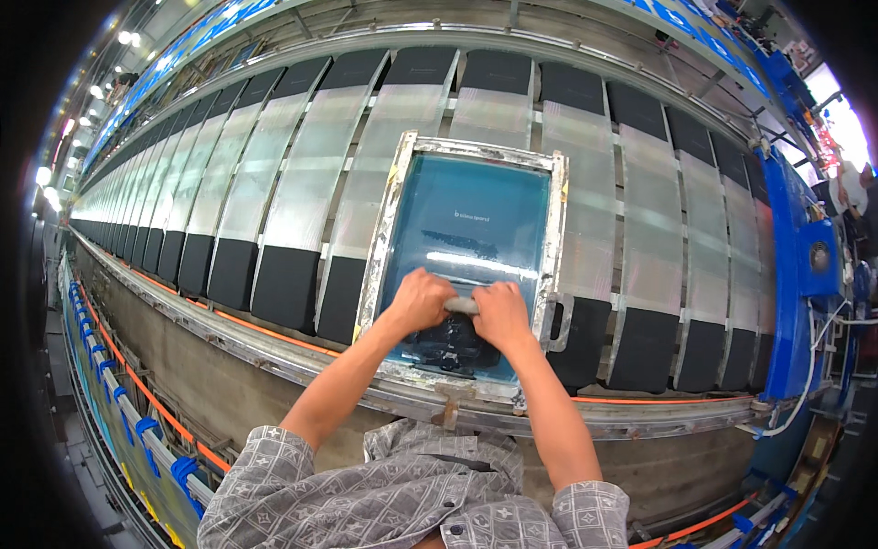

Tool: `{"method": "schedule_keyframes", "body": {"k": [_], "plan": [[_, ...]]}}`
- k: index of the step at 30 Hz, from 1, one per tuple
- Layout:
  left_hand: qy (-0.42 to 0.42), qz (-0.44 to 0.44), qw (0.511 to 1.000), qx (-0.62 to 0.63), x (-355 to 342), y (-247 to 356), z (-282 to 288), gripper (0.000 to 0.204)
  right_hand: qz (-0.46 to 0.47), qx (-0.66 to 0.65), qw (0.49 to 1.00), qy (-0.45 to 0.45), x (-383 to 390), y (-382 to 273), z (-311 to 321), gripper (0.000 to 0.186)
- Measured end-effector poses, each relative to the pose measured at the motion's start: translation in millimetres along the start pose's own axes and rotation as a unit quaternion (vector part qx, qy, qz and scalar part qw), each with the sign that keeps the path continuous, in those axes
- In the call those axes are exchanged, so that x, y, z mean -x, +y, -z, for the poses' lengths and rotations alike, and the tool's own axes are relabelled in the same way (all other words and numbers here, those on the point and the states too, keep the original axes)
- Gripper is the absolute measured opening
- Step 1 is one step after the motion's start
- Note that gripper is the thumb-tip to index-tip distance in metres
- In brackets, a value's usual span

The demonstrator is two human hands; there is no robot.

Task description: The person uses a squeegee to spread ink across a screen printing frame, repeatedly rolling the squeegee back and forth to distribute the ink evenly. The person moves the frame along a production line and continues the same spreading motion.

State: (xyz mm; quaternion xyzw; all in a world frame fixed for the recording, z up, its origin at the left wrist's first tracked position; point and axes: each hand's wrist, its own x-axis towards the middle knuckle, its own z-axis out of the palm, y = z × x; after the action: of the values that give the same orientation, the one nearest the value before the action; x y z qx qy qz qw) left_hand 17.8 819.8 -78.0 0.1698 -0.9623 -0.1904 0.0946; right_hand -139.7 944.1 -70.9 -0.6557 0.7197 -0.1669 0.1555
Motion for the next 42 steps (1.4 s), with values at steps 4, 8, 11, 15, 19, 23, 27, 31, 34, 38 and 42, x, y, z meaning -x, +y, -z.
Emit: {"method": "schedule_keyframes", "body": {"k": [4,8,11,15,19,23,27,31,34,38,42], "plan": [[-0.061,0.007,0.998,-0.016,54,36,-5,0.019,0.012,-0.037,0.998,-0.042,59,-24,-9,0.026],[-0.075,0.002,0.997,-0.007,37,37,15,0.020,-0.081,-0.207,0.974,0.043,62,0,20,0.032],[-0.064,0.022,0.996,-0.052,-6,15,28,0.023,-0.242,-0.087,0.917,0.305,53,57,28,0.033],[-0.015,0.013,1.000,-0.003,-20,1,18,0.025,-0.373,-0.149,0.866,0.298,49,100,-5,0.029],[0.097,-0.003,0.994,-0.057,60,32,-11,0.044,-0.371,-0.197,0.857,0.299,49,96,-4,0.029],[0.100,-0.002,0.994,-0.035,118,65,19,0.046,-0.360,-0.200,0.849,0.330,35,64,27,0.029],[0.064,0.002,0.995,-0.074,141,-6,47,0.046,-0.318,-0.227,0.852,0.348,2,20,-29,0.028],[0.015,0.040,0.997,-0.061,165,-60,88,0.032,-0.306,-0.253,0.844,0.361,-36,-37,-61,0.027],[0.013,0.036,0.999,-0.037,169,-83,98,0.032,-0.319,-0.260,0.837,0.361,-48,-58,-68,0.026],[0.013,0.053,0.998,-0.036,174,-90,88,0.031,-0.355,-0.239,0.841,0.329,-53,-55,-76,0.026],[-0.111,0.050,0.993,-0.005,160,-100,94,0.020,-0.389,-0.187,0.859,0.274,-51,-45,-82,0.027]]}}
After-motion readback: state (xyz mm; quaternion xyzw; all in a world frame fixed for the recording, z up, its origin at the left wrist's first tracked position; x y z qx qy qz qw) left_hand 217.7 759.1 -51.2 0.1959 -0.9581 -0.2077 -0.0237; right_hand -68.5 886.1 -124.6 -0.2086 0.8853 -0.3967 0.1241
